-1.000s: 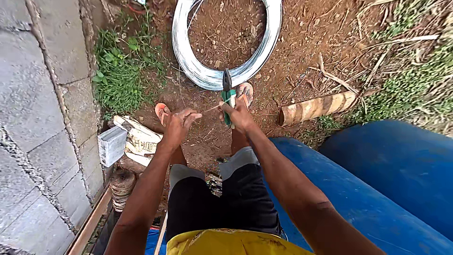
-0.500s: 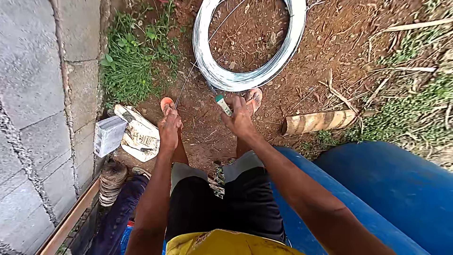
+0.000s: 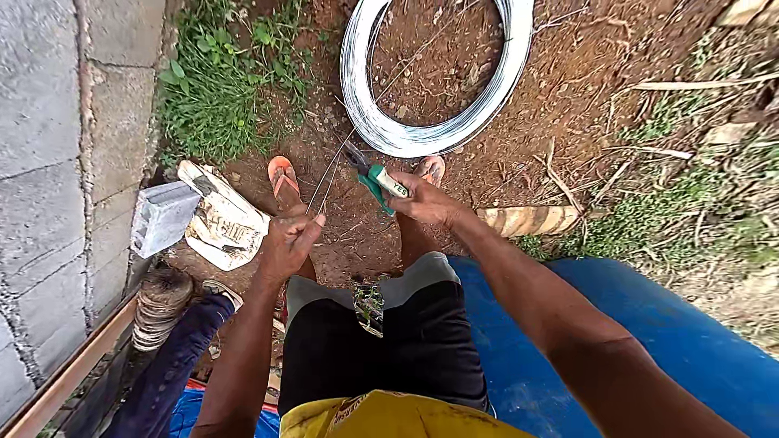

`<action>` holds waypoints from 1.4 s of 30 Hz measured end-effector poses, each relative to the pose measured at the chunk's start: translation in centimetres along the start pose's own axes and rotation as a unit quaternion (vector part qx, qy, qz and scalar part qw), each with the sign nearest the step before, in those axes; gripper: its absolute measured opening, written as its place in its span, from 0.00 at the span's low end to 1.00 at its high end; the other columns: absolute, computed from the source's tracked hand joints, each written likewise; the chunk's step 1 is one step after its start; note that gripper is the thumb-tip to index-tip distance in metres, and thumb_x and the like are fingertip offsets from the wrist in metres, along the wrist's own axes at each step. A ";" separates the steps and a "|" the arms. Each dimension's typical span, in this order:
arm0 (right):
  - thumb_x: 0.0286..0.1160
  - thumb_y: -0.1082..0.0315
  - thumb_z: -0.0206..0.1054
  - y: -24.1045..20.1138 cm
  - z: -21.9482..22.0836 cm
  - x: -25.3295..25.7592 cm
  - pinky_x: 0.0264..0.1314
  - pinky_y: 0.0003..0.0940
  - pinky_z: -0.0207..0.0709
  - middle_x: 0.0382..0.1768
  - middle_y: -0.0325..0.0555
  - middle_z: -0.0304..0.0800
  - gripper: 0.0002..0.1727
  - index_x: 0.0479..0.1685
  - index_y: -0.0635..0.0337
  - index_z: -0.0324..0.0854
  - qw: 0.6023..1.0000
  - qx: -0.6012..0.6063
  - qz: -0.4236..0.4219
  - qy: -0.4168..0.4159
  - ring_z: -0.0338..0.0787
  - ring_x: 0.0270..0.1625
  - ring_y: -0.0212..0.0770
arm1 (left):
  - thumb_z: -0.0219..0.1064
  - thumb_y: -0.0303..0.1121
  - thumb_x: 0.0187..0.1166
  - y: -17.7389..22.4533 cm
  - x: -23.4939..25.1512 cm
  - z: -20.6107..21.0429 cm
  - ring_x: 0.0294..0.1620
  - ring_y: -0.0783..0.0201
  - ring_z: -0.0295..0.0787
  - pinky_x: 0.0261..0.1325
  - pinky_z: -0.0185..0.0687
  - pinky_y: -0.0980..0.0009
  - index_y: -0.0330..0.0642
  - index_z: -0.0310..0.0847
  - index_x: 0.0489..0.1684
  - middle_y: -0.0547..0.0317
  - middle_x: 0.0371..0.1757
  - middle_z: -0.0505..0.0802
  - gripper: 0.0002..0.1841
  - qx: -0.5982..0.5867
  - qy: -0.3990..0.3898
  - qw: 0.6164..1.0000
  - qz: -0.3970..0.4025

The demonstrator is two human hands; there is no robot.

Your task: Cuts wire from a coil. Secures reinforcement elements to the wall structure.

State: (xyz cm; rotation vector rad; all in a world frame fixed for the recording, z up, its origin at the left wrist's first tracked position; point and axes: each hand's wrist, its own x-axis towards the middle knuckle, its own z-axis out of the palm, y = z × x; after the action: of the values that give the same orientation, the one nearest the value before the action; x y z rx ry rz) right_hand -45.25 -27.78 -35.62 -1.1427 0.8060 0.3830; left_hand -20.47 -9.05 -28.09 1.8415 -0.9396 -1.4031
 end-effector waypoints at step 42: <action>0.82 0.59 0.66 -3.5 -1.9 3.1 0.43 0.38 0.89 0.44 0.46 0.92 0.23 0.72 0.54 0.67 0.992 0.038 0.033 -0.117 0.93 0.38 0.41 | 0.63 0.37 0.83 0.6 -0.5 1.0 0.39 0.65 0.79 0.42 0.78 0.68 0.45 0.74 0.09 0.60 0.30 0.81 0.23 0.059 0.017 0.998 0.018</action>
State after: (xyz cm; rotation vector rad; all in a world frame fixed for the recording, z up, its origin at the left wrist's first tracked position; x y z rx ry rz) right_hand -41.67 -31.29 -35.94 -0.9807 0.6472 0.5269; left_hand -21.65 -9.06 -27.56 1.9190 -1.0537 -1.3159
